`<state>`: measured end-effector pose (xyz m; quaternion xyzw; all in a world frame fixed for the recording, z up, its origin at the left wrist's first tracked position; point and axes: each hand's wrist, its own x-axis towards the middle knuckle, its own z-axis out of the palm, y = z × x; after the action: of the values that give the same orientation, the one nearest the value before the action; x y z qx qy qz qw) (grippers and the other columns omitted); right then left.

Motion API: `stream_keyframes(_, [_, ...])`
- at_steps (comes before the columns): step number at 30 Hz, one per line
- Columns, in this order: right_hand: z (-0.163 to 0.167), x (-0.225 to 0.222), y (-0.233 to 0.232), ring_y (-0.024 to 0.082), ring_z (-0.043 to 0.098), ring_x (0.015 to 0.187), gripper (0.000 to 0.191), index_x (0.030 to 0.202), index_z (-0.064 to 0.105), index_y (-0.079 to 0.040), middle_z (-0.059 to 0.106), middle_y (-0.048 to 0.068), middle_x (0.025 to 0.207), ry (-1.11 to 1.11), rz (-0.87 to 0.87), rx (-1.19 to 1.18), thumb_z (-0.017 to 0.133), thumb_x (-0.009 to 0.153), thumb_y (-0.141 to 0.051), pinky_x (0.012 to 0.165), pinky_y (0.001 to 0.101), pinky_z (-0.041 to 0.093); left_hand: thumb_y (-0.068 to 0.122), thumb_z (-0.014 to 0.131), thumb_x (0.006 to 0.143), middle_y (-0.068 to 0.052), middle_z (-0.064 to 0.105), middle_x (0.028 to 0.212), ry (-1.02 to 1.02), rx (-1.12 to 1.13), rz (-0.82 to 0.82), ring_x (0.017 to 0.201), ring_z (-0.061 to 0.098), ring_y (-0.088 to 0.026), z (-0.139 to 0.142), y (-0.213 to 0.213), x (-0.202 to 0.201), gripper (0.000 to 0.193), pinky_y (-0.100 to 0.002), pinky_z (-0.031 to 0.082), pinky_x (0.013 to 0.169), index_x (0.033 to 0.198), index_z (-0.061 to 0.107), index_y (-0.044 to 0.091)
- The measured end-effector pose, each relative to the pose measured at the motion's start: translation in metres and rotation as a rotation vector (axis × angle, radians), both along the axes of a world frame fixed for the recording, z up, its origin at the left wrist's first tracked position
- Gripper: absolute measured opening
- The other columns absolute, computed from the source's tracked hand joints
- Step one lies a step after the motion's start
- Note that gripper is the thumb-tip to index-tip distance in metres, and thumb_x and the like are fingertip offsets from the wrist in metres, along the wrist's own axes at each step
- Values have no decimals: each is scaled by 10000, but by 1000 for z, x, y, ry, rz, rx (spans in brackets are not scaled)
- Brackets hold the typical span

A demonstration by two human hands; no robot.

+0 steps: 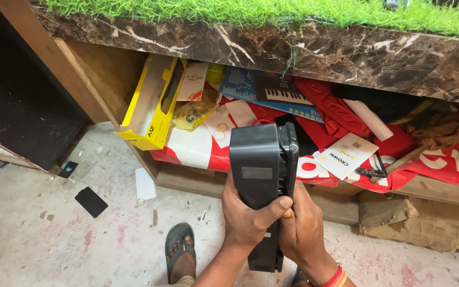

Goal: The person holds a black soundbar speaker, pries open its plastic casing, and separates the two housing halves to expose the internal components and a green circuit board. They disconnect a wire from the board, manipulate the board and its connections, then align the casing halves back together and press them closed.

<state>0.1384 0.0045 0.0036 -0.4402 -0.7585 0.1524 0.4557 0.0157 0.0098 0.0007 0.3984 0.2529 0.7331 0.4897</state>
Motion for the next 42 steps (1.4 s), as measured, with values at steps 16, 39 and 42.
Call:
stream_keyframes(16, [0,2,-1,385,721,1033,643,1337,548,21,687,204,1166,25,58,-1,307,1103,-527,833,412,562,318,881,764,-69,710,1081,64,2,33,984,684,-137,1,0,-1,658,-295,575,902,1255,587,-5])
stream_keyframes(39, [-16,26,22,329,697,1168,598,1409,514,7,724,225,1227,-41,130,-599,473,975,-402,988,405,487,497,783,741,-61,718,1001,13,-697,-79,864,685,-139,10,14,-13,644,-316,562,738,1203,691,58])
stream_keyframes(42, [-13,23,21,322,714,1160,603,1415,508,16,734,228,1215,-25,146,-594,457,977,-396,986,399,497,481,783,737,-48,721,1008,23,-682,-56,871,683,-125,12,14,-12,622,-307,559,742,1198,695,72])
